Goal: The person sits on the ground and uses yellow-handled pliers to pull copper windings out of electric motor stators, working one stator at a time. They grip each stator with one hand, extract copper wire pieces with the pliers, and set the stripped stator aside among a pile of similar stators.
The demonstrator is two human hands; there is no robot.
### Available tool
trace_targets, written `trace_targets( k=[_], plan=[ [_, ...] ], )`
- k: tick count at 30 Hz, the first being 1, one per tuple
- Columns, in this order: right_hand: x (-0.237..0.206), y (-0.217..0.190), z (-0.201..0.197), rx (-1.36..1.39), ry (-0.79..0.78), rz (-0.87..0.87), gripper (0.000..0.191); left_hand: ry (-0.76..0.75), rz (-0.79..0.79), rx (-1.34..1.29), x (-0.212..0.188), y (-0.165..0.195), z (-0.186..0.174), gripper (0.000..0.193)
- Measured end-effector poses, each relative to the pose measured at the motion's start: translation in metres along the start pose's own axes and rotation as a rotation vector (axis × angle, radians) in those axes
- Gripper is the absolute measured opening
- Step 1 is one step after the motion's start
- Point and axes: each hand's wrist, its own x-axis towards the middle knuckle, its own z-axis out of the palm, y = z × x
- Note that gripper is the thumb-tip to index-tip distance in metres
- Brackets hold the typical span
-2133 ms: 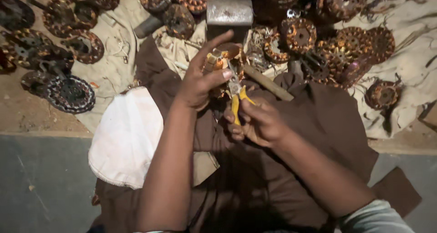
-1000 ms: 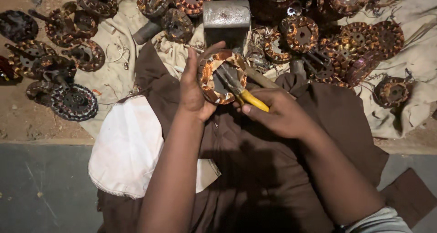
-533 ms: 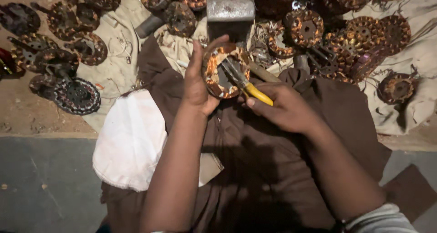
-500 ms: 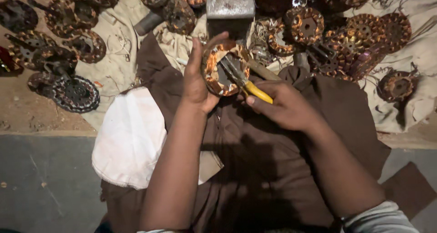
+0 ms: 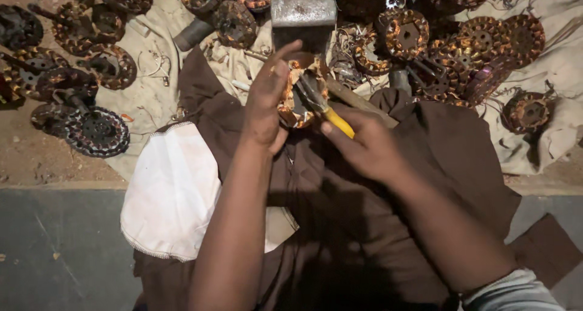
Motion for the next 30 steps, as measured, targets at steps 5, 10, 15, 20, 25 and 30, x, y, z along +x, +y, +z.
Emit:
trace_targets(
  k=[5,10,15,20,25,30],
  plan=[
    [0.001,0.013,0.016,-0.098,0.212,0.024,0.026,0.099,0.120,0.404,0.003,0.009,0.005,0.055],
    [0.003,0.030,0.013,-0.182,0.340,0.012,0.026,-0.028,0.326,0.654,0.000,0.012,0.004,0.062],
    [0.006,0.045,0.011,0.208,0.172,0.099,0.030,-0.051,0.323,0.571,-0.002,0.012,0.003,0.062],
    [-0.011,0.032,0.026,1.041,-0.197,0.019,0.039,-0.287,0.177,-0.185,-0.009,-0.007,0.018,0.058],
    [-0.021,0.011,-0.004,1.444,-0.456,-0.154,0.051,-0.108,0.131,-0.534,-0.008,-0.021,0.009,0.060],
    [-0.003,0.004,-0.021,0.874,0.112,-0.073,0.039,-0.059,0.140,-0.514,0.000,-0.016,0.001,0.060]
  ],
)
